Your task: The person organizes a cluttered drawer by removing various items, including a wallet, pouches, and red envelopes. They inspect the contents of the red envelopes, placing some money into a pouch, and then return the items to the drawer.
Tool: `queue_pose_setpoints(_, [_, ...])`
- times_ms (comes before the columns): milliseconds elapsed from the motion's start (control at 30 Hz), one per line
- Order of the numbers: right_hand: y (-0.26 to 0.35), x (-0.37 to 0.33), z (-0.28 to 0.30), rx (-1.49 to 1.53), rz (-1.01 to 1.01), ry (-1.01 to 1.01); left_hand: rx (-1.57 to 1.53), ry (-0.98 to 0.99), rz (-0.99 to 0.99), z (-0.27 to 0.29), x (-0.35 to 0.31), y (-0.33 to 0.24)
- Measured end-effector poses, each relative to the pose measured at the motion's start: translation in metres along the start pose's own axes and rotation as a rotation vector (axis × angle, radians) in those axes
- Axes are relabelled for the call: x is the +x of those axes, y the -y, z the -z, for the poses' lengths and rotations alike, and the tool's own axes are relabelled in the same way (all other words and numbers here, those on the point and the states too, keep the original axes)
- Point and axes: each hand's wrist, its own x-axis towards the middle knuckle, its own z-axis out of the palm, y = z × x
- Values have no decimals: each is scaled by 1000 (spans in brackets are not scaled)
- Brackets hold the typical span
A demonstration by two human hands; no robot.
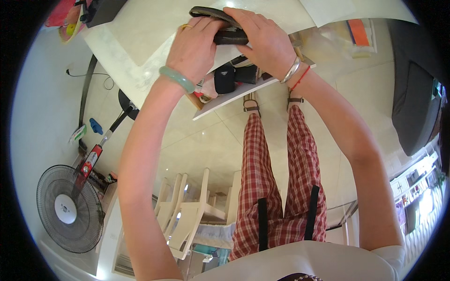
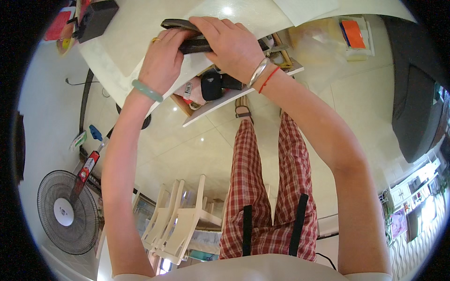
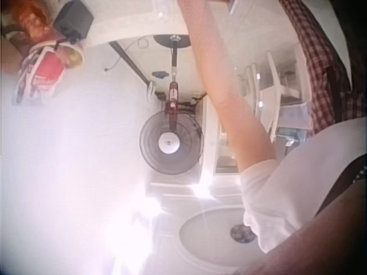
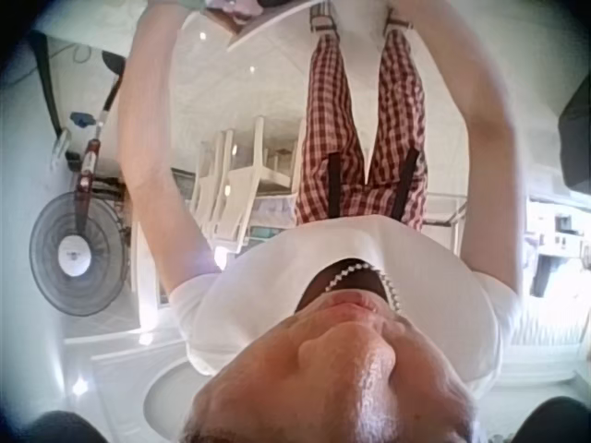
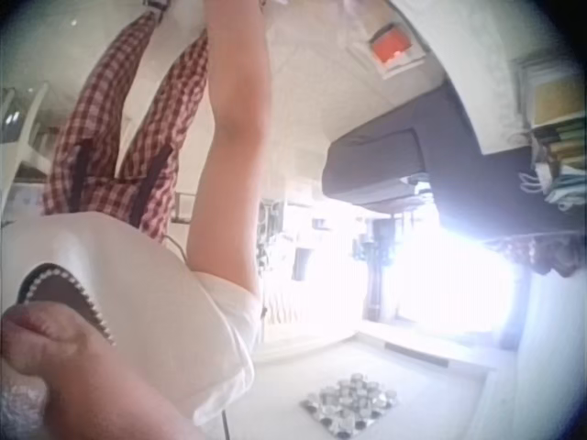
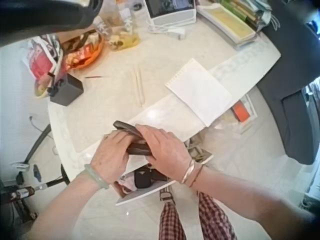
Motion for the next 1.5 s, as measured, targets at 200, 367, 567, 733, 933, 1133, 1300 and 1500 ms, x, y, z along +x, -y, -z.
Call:
queue_pose_setpoints(200, [-5,5,-5,113,-32,-162,-190,-603,-23,-11,-20,9])
queue_pose_setpoints(367, [26,-9,12,587,-457,-196,-1395,-650,736,-37,-52,-45])
queue_pose_setpoints(567, [55,-52,39,914,-619,104,-2212,-324,709,-72,-64,-73])
queue_pose_setpoints(733, [54,-101,38,1137,-761,-8,-2287,-359,750,-94,-68,-92])
queue_pose_setpoints(933, [48,-148,28,955,-901,383,-2118,-235,719,-119,-99,-103])
queue_pose_setpoints(1133, [33,-174,22,1098,-970,612,-2207,-170,749,-144,-115,-110])
queue_pose_setpoints(1300, [17,-203,15,1035,-756,596,-2260,-47,730,-159,-116,-122])
queue_pose_setpoints(1500, [5,-211,23,1528,-1169,541,-2289,-117,784,-167,-107,-130])
